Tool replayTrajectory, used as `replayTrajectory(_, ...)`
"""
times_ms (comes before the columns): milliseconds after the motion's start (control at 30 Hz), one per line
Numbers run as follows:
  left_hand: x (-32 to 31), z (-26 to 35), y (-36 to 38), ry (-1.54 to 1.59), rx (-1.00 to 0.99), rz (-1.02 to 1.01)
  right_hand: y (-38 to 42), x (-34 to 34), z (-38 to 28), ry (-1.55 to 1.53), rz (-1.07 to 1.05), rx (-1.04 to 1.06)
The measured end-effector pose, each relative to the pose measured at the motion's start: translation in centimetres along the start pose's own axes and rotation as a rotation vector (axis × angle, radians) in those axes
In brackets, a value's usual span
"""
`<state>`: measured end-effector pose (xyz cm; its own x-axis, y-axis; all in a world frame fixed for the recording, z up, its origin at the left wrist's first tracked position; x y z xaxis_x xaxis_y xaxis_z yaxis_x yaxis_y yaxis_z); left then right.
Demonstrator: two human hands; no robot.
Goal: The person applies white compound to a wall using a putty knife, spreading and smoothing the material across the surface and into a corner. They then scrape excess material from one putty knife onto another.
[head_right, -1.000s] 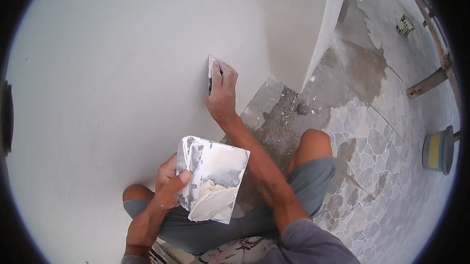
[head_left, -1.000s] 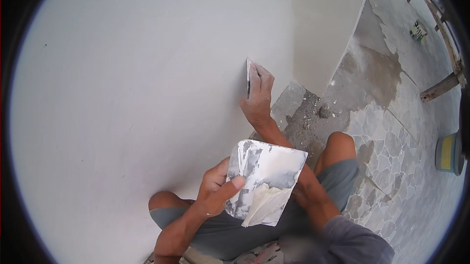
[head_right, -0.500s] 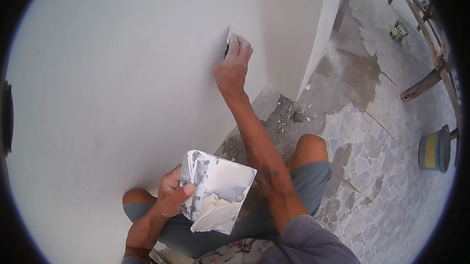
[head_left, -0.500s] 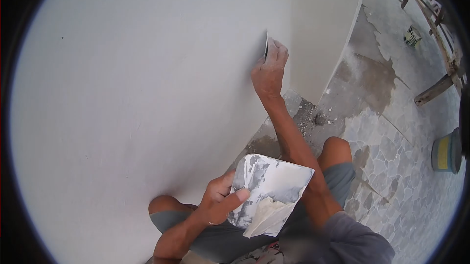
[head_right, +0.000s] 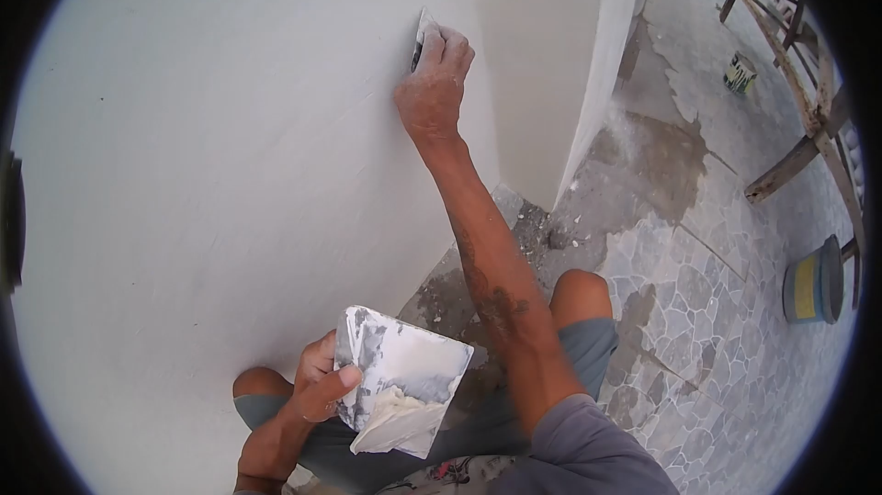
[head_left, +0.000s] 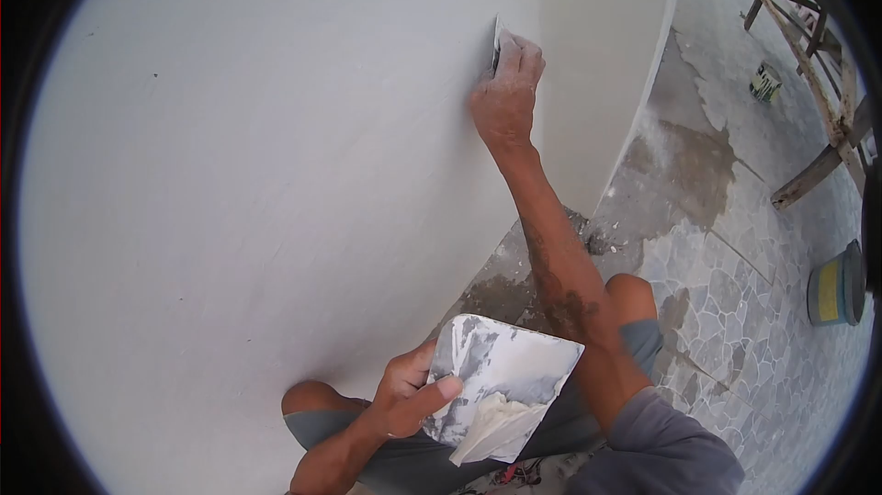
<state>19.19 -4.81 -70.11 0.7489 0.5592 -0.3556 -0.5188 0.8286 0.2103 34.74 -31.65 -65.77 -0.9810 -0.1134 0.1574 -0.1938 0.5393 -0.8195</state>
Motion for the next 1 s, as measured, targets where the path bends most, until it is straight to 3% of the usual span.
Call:
replayTrajectory(67,-0.2,1.1,-3.0,-0.004,0.02,-0.015,-0.7,-0.7,2.0,-0.016,-0.003,0.002)
replayTrajectory(233,-0.6,1.5,-3.0,0.063,0.022,-0.025,8.8,3.2,-8.2,-0.172,-0.188,0.219)
replayTrajectory(333,-0.7,2.0,-2.9,0.059,0.004,-0.013,9.8,2.3,-8.5,-0.143,-0.162,0.254)
replayTrajectory(467,-0.4,1.9,-3.0,0.076,-0.013,-0.062,2.8,0.2,-3.7,-0.102,-0.128,0.164)
replayTrajectory(533,-0.7,2.1,-2.9,0.114,-0.012,-0.06,-2.5,-0.6,-0.4,-0.021,0.001,0.157)
replayTrajectory(700,-0.4,1.5,-2.8,0.101,-0.035,-0.064,-9.5,-1.8,6.0,0.046,-0.097,-0.003)
replayTrajectory(800,-0.1,0.9,-2.7,0.127,-0.033,-0.064,-4.4,1.5,0.7,-0.014,-0.005,0.105)
replayTrajectory(867,-0.2,0.5,-2.6,0.137,-0.019,-0.05,1.2,2.7,-4.2,-0.072,-0.062,0.246)
replayTrajectory(900,-0.3,0.5,-2.5,0.145,-0.002,-0.037,3.9,3.6,-6.8,-0.164,-0.191,0.232)
replayTrajectory(1000,-0.1,0.3,-2.5,0.157,0.01,-0.04,8.1,3.0,-9.7,-0.146,-0.126,0.362)
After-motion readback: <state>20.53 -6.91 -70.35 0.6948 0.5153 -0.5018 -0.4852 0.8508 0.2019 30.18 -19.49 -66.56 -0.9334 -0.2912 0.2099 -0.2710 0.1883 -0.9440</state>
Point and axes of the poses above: each hand's wrist, its own y-axis away from the middle knuckle, its own x-axis out of the back of the hand, z = x × y, the point moved 7 cm from there along -y, towards the middle knuckle, and after that the axes turned 7 degrees about y, right-handed, at the moved point
